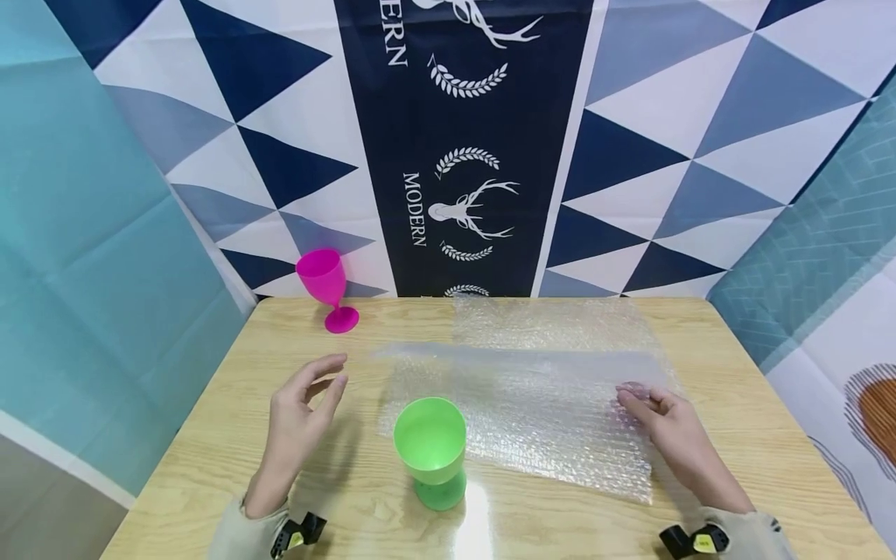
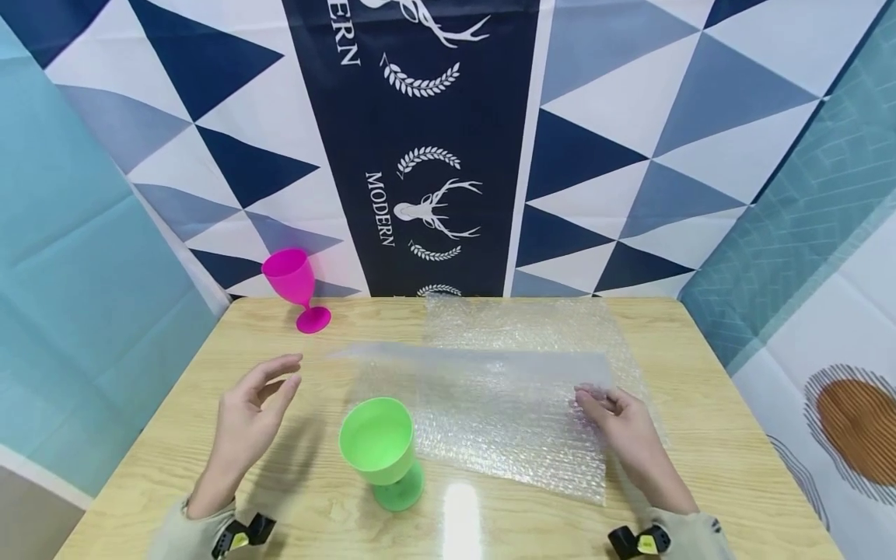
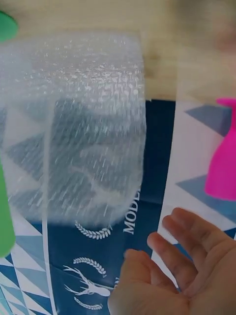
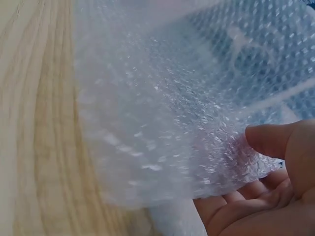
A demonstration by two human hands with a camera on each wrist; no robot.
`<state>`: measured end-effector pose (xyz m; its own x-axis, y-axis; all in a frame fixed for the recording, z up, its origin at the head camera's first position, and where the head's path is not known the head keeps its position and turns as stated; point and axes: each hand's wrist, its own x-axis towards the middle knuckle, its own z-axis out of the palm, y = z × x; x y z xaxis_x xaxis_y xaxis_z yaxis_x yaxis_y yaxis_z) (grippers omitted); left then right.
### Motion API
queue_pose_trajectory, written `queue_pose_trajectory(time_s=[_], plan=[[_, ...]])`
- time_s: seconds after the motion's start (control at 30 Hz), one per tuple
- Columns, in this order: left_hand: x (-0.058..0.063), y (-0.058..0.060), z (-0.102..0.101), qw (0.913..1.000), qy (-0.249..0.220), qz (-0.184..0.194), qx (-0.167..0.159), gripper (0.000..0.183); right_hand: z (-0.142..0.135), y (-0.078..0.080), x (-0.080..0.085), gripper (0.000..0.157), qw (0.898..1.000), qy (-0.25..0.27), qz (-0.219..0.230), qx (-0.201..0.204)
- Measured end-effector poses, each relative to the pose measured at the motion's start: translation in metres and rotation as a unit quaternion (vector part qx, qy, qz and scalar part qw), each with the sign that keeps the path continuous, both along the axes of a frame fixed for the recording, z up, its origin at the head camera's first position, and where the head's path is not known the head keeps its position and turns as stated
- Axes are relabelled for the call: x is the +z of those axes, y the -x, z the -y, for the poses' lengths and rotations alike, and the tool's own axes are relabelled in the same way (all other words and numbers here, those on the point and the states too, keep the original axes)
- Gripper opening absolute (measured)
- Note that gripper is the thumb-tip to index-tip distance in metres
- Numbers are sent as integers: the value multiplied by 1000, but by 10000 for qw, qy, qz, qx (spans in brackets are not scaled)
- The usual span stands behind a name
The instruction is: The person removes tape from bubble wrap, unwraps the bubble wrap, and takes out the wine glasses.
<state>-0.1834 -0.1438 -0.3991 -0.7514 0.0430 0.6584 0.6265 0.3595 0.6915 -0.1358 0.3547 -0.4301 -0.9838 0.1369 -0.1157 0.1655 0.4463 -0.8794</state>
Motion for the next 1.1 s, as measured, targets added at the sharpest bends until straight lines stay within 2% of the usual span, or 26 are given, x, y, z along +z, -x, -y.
queue_pose_trajectory(time_s=[0.13,0.27,0.43,0.57,0.7,0.87,0.97,1.1], plan=[[-13,-6,-10,9962,-352,786,-83,24,-6,0,-8,45,9986,492,-180,-120],[-27,-14,-22,9863,-293,1582,-358,26,-8,1,-13,37,9983,529,29,-232],[-43,-27,-34,9668,-151,2374,-935,29,-8,1,-16,43,9982,441,304,-261],[-53,-36,-42,9505,-19,2807,-1331,35,-8,2,-17,42,9985,361,370,-205],[-59,-42,-49,9431,187,2933,-1557,54,-9,2,-19,38,9984,320,450,-128],[-63,-48,-55,9386,334,2954,-1751,60,-9,2,-21,41,9979,303,562,-79],[-65,-50,-57,9379,391,2891,-1876,61,-9,1,-22,46,9978,233,613,-71],[-69,-49,-60,9442,670,2496,-2043,59,-8,1,-22,46,9978,132,647,-79]])
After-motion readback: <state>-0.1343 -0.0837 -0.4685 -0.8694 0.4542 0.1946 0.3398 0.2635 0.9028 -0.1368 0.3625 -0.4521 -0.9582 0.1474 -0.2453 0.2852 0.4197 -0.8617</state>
